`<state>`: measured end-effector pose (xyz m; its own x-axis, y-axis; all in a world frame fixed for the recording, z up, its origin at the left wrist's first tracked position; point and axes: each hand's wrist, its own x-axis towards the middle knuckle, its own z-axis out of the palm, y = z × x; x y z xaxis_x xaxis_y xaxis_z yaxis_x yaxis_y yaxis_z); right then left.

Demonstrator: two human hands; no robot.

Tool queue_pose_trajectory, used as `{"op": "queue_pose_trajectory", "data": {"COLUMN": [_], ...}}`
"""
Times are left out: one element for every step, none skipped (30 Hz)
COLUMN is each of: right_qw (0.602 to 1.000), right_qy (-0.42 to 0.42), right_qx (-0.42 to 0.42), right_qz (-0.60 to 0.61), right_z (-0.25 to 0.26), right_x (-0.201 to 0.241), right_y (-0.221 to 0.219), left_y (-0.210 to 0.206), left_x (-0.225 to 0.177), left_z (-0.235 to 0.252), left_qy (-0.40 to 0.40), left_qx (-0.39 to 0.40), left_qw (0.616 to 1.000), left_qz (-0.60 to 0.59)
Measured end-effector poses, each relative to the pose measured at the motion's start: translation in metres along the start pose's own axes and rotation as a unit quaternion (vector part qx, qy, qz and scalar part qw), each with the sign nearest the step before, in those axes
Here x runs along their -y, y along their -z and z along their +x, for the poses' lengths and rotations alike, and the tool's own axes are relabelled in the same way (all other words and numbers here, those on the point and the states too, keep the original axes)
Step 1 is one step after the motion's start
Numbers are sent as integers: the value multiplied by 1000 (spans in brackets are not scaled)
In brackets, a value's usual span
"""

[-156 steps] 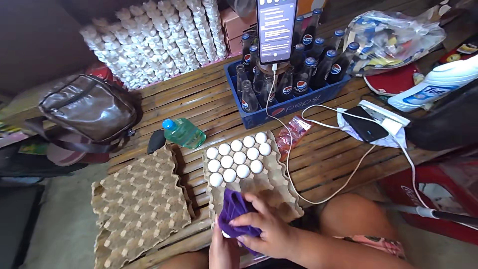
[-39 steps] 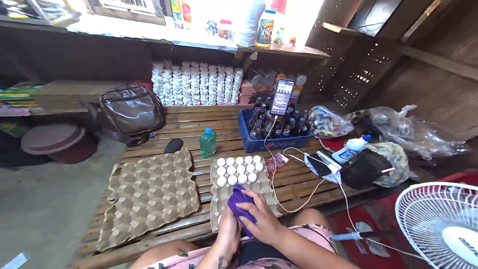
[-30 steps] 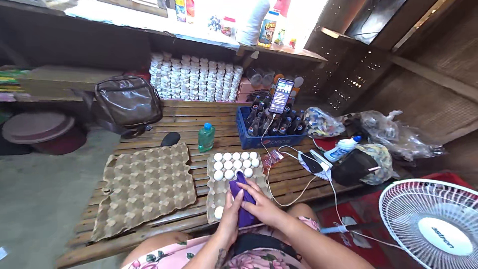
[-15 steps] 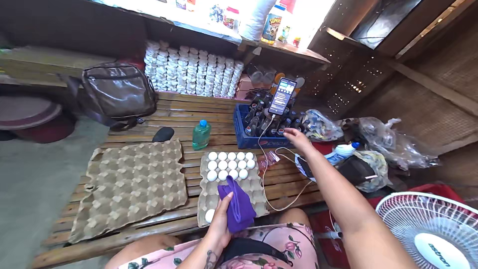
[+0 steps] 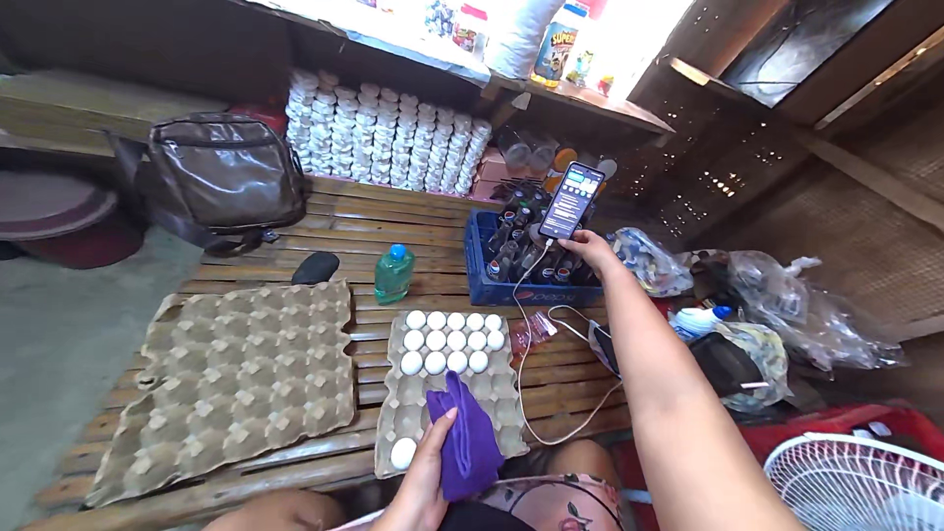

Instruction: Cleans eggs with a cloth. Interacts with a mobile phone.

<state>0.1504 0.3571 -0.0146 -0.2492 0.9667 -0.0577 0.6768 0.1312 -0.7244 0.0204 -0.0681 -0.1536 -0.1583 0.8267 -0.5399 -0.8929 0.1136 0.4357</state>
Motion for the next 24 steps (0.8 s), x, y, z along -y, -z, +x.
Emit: {"op": "queue_pose_trajectory", "data": {"right_qw": [1000,1000,1000,1000,1000,1000,1000,1000,1000,999,999,999,999,1000,1000,1000,1000,1000,1000,1000,1000,1000,1000,1000], "right_qy": [-1,0,2,6,10,11,11,11,13,16,18,19,19,16,14,12,9,7,4,2,1,0,-1,-2], "right_qx": [3,3,-1,-4,-5,-5,-8,-11,-13,-14,-15,-15,-13,-12,-12,-12,-13,-14,-14,-14,-14,-16,-19,-19], "right_qz": [0,-2,-5,-8,-11,-14,-17,-19,-22,-25,-25,-24,-23,-19,-15,-12,-10,-8,-7,-9,-8,-10,-12,-13], "right_z": [0,0,0,1,1,2,2,2,2,3,3,4,4,2,1,-1,-4,-6,-6,-6,-6,-6,-6,-6], "right_x": [2,3,4,4,5,5,5,5,5,4,4,3,3,3,4,6,9,10,12,12,12,12,13,13], "right_y": [-1,-1,-2,-2,-2,-2,-3,-3,-4,-4,-4,-4,-4,-4,-4,-4,-5,-5,-5,-5,-5,-5,-5,-5], "left_y": [0,0,0,0,1,1,2,2,2,2,2,2,2,2,2,2,2,1,1,1,2,2,2,2], "left_x": [0,0,0,-1,0,0,0,0,1,1,1,1,1,1,1,1,1,1,1,1,1,1,1,1], "left_z": [0,0,0,0,0,1,1,1,1,1,1,1,1,1,1,1,1,1,1,0,0,0,0,0], "left_qy": [1,2,1,0,0,1,2,4,4,4,4,5,4,4,4,4,7,9,9,9,10,11,12,13], "left_qx": [-2,-5,-7,-7,-7,-7,-7,-8,-8,-7,-6,-6,-6,-5,-5,-6,-9,-12,-14,-15,-14,-12,-9,-9], "left_qw": [1000,1000,1000,1000,1000,1000,1000,1000,1000,1000,1000,1000,1000,1000,1000,1000,1000,1000,1000,1000,1000,1000,1000,1000], "left_qz": [0,0,1,4,6,6,6,4,3,4,4,4,3,1,1,3,5,6,8,7,7,8,9,10]}}
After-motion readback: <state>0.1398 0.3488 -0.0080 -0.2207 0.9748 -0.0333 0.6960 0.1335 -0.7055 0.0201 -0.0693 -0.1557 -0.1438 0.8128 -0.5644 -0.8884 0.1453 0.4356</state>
